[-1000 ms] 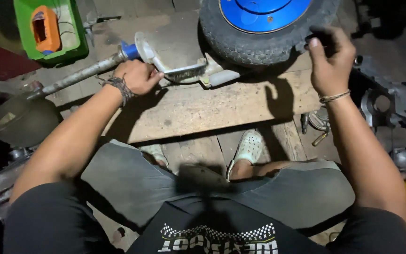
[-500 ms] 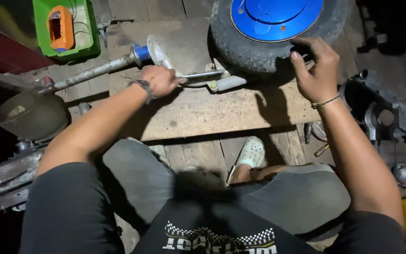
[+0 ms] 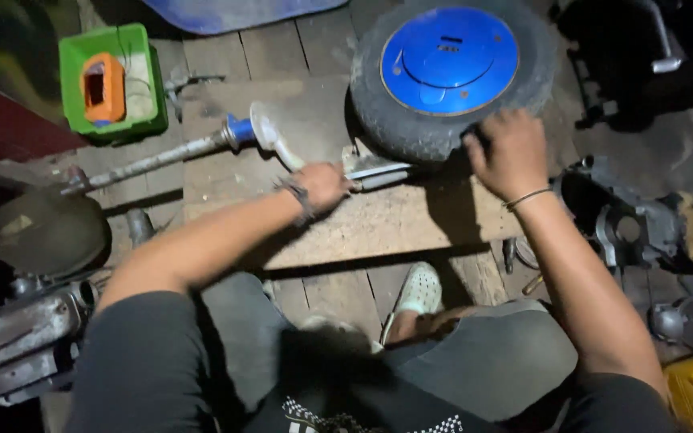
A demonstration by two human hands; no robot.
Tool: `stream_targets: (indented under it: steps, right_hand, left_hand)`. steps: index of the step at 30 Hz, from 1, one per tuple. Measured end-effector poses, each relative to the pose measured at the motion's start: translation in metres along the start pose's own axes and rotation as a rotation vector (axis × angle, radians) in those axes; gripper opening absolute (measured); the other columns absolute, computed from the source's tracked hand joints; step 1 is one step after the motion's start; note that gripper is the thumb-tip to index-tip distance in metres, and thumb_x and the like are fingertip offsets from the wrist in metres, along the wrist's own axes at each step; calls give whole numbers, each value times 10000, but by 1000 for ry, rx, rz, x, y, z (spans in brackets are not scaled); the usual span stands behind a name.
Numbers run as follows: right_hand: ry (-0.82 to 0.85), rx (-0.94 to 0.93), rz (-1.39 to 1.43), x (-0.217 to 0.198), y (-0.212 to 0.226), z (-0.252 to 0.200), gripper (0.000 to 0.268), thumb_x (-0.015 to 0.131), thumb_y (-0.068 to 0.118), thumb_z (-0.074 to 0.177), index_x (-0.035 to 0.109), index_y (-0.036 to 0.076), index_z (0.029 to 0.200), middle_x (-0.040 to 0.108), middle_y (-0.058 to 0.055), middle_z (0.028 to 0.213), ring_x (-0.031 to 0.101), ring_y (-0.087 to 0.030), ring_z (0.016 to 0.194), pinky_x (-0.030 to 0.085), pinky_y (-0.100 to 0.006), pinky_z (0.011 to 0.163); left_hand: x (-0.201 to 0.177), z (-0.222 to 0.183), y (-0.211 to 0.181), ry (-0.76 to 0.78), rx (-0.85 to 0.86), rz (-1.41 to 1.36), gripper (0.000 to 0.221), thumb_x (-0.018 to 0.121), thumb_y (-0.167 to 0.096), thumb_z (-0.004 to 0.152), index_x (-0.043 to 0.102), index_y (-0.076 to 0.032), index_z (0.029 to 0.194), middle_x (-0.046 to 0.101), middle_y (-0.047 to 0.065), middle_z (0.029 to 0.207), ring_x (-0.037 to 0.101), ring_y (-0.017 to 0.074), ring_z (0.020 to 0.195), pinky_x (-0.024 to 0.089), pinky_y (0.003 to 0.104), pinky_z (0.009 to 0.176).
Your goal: Cleaning and assembling motorcycle front fork components using a wire brush and a screwdriver.
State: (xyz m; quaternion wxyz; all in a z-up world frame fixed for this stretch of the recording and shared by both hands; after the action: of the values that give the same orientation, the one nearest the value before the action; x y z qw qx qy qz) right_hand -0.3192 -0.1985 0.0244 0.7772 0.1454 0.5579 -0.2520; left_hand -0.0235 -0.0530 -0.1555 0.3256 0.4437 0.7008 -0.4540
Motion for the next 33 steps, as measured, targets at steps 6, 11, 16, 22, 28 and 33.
stream_targets:
  steps: [6, 11, 16, 22, 28, 33]
  right_hand:
    - [78, -42, -198, -16, 22, 22, 292, 771, 456, 809, 759, 179, 902, 662, -57, 977, 591, -296, 946, 470, -449, 810]
    - [10, -96, -219, -2, 31, 23, 271, 765, 393, 797, 711, 219, 997, 631, -39, 1016, 587, -289, 980, 455, -446, 815]
    - [123, -93, -210, 6, 38, 31, 674, 953, 370, 527, 633, 176, 1087, 602, -66, 1069, 567, -295, 1024, 456, -447, 835]
    - [21, -88, -170, -2, 41, 33, 359, 814, 406, 750, 672, 194, 1002, 608, -35, 913, 565, -268, 948, 413, -441, 865]
    - [-49, -114, -165, -1, 45, 37, 412, 825, 464, 707, 677, 183, 969, 622, -52, 921, 551, -279, 966, 413, -473, 895]
    - [-1, -93, -178, 3, 37, 34, 388, 811, 447, 739, 682, 182, 992, 642, -45, 937, 565, -284, 979, 421, -473, 893]
  left_hand:
    - [-6, -20, -1, -71, 125, 106, 528, 386, -514, 1066, 565, -19, 1109, 729, 244, 974, 741, 442, 943, 599, 550, 787]
    - [-16, -15, 4, -115, 130, 117, 464, 433, -505, 1037, 593, -70, 1048, 747, 202, 905, 757, 404, 883, 610, 499, 738]
    - [-12, -17, -9, -64, 126, 64, 505, 434, -510, 1034, 604, -35, 1059, 744, 226, 931, 751, 424, 897, 605, 510, 754]
    - [-27, -38, 38, 25, 57, 148, 500, 449, -515, 1024, 611, -54, 1126, 759, 231, 1031, 745, 428, 1004, 602, 539, 854]
    - [-9, -30, -2, -43, 122, 20, 546, 413, -553, 1048, 603, -42, 1050, 757, 226, 963, 752, 431, 933, 610, 501, 789]
    - [-36, -48, 56, 44, 22, 185, 434, 503, -486, 1019, 629, -91, 1148, 771, 169, 1048, 751, 379, 1030, 601, 506, 865]
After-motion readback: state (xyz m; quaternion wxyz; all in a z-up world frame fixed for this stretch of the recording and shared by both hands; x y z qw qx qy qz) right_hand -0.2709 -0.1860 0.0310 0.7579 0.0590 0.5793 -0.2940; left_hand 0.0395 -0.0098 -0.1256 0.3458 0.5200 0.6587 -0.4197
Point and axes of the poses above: each hand's wrist, its own z-axis towards the middle knuckle, its own x-axis out of the palm, y = z × x, the point moved 3 cm from there along z, towards the middle knuckle
